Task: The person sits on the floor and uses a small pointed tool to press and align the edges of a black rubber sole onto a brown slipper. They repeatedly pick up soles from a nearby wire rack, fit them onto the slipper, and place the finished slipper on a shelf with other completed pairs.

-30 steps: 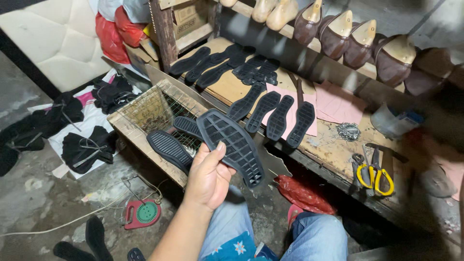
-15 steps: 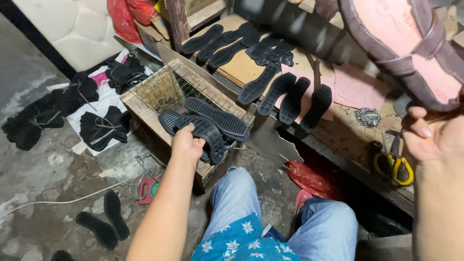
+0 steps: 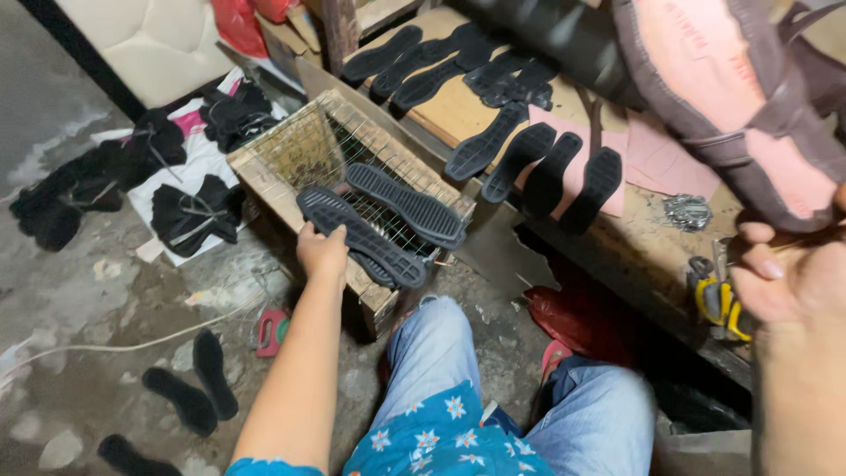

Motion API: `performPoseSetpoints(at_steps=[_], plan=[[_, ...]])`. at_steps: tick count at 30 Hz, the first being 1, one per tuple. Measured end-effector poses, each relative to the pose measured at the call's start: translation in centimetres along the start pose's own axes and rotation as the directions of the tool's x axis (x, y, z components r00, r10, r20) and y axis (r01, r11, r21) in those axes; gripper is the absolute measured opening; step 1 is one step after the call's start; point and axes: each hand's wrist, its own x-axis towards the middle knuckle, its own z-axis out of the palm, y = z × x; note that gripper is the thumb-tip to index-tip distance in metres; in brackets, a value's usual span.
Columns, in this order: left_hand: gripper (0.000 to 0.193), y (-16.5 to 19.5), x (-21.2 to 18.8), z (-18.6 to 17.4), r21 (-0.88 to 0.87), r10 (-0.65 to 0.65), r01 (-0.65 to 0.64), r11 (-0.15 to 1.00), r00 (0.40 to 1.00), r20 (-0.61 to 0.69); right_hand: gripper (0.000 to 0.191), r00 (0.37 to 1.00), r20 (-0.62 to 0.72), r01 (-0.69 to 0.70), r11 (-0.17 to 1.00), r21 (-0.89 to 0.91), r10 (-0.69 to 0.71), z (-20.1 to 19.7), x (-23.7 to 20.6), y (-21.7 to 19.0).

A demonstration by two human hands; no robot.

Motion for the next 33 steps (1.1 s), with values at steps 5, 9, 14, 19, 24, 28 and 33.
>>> performPoseSetpoints(at_steps=[5,9,14,19,24,28,33], plan=[[0.075,1.0,-2.5,2.0,0.696,0.647,-0.364,0.619,0.739,-0.189,0.031,1.0,-0.008,0.015,0.988,-0.155,-0.016,5.8,-3.2,0.9],[0.06,4.9,-6.1,5.4,-0.186,0.253,-0.201,0.962,0.914,0.317,0.038,0.998,0.01,-0.059,0.991,-0.123,0.06,8.5,-4.3,2.6],[0.07,8.9,-11.5,6.7,-0.595,0.524,-0.043,0.803,0.528,0.668,0.039,0.982,0.042,-0.179,0.98,-0.082,0.183,10.1,-7.0,7.0],[0.057,8.7,-15.0,5.5,-0.685,0.39,0.148,0.713,0.728,0.564,0.058,0.905,0.089,-0.404,0.905,-0.13,0.417,11.7,-11.7,12.5],[0.049,7.8,-14.5,1.9,-0.719,0.189,0.268,0.642,0.853,0.486,0.067,0.724,0.284,-0.537,0.772,-0.341,0.629,11.7,-13.7,14.7],[0.049,7.3,-13.3,0.0,-0.691,0.202,0.28,0.667,0.824,0.529,0.07,0.65,0.274,-0.501,0.671,-0.547,0.709,10.9,-12.9,15.6],[0.051,6.6,-12.4,-0.5,-0.683,0.185,0.234,0.692,0.857,0.481,0.067,0.661,0.231,-0.476,0.636,-0.607,0.714,10.5,-11.9,17.3]])
